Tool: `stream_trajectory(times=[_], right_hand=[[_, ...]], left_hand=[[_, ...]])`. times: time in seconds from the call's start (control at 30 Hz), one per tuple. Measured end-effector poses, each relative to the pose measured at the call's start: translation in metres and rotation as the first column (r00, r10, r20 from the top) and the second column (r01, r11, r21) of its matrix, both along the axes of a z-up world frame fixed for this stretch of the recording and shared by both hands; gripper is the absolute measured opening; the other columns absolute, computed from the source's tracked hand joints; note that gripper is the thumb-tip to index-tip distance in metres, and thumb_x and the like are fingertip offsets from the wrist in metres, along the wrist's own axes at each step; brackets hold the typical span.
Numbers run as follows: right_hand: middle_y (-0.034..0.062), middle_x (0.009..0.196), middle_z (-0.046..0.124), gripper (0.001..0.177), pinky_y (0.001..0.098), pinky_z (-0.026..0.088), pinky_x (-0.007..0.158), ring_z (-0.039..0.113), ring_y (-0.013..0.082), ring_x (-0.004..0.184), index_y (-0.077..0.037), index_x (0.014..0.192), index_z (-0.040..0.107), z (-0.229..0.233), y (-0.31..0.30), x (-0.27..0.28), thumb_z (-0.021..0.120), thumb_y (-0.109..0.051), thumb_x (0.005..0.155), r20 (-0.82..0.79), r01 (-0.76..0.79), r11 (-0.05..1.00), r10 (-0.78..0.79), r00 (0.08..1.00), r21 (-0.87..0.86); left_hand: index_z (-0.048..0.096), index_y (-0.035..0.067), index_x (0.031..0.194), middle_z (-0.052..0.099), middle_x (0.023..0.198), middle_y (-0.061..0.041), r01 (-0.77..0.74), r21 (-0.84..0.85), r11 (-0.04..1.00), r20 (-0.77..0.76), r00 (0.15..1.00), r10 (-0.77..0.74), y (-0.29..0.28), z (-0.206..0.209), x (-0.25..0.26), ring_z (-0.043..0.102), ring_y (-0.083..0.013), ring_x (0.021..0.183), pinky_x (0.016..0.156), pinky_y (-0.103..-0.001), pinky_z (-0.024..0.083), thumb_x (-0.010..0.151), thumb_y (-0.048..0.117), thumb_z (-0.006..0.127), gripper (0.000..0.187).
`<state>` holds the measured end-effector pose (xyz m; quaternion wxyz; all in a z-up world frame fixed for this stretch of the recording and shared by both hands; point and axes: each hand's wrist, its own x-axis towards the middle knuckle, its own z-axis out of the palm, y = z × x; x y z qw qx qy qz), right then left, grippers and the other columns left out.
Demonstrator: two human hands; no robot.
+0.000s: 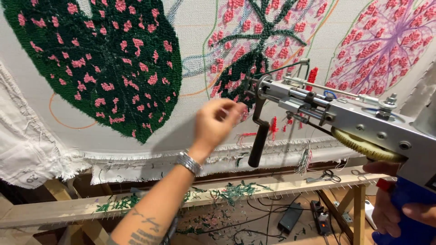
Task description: The person is using an electric tufting gun to create a leaf pattern on a rug canvas.
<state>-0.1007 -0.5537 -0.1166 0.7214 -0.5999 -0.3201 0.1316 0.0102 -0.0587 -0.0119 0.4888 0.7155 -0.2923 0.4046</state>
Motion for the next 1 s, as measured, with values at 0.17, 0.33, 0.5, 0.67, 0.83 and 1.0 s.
stream_trajectory(times=[0.17,0.33,0.5,0.67,0.83,1.0], right_hand=[[0.0255,0.076,0.058,0.099,0.0624,0.057,0.058,0.065,0.0420,0.057,0.003,0.170,0.016,-0.003,-0.007,-0.001,0.071,-0.008,0.089,0.001,0.023,0.996,-0.023,1.000,0.085],[0.0249,0.073,0.057,0.099,0.0628,0.057,0.055,0.063,0.0418,0.056,0.003,0.168,0.020,0.003,0.006,-0.007,0.071,-0.007,0.084,0.011,0.110,0.989,-0.112,0.994,0.097],[0.0279,0.066,0.058,0.103,0.0631,0.055,0.053,0.064,0.0433,0.048,0.003,0.168,0.022,0.000,0.013,-0.012,0.070,-0.005,0.077,-0.009,0.131,0.984,-0.130,0.991,0.124],[0.0227,0.071,0.046,0.095,0.0552,0.048,0.048,0.052,0.0358,0.048,0.009,0.161,0.031,0.003,0.042,-0.033,0.067,-0.011,0.075,-0.060,0.317,0.916,-0.313,0.948,0.244],[0.0185,0.074,0.042,0.083,0.0473,0.045,0.046,0.049,0.0287,0.047,0.014,0.150,0.039,0.014,0.083,-0.062,0.058,-0.016,0.075,-0.001,0.565,0.802,-0.576,0.818,0.196],[0.0205,0.070,0.048,0.081,0.0462,0.044,0.049,0.049,0.0295,0.052,0.008,0.149,0.044,0.010,0.080,-0.061,0.059,-0.020,0.075,-0.183,0.591,0.795,-0.566,0.804,0.138]], left_hand=[[0.075,0.006,0.104,0.070,0.089,-0.006,-0.240,0.075,0.968,0.110,0.967,0.231,0.022,0.017,0.012,0.068,-0.0130,0.066,0.061,-0.031,0.057,0.089,0.031,0.079,0.030],[0.077,0.006,0.104,0.071,0.094,-0.008,-0.274,0.085,0.958,0.120,0.957,0.263,0.021,0.018,0.021,0.069,-0.0156,0.072,0.066,-0.031,0.055,0.093,0.017,0.073,0.016],[0.071,0.004,0.105,0.069,0.097,-0.006,-0.105,-0.144,0.984,0.125,0.984,0.124,0.028,0.013,0.020,0.070,-0.0154,0.080,0.072,-0.028,0.058,0.101,0.017,0.068,0.014],[0.071,0.003,0.106,0.067,0.094,-0.010,-0.184,0.147,0.972,0.178,0.972,0.157,0.032,0.016,0.008,0.066,-0.0186,0.074,0.068,-0.032,0.056,0.090,0.020,0.078,0.025],[0.074,0.008,0.104,0.070,0.099,-0.007,-0.279,0.202,0.939,0.275,0.936,0.219,0.037,0.008,0.026,0.068,-0.0179,0.084,0.075,-0.032,0.056,0.100,0.017,0.071,0.011],[0.070,0.006,0.096,0.067,0.094,-0.006,-0.191,-0.047,0.981,0.205,0.959,0.196,0.035,0.006,0.013,0.067,-0.0131,0.076,0.067,-0.028,0.056,0.102,0.017,0.069,0.013]])
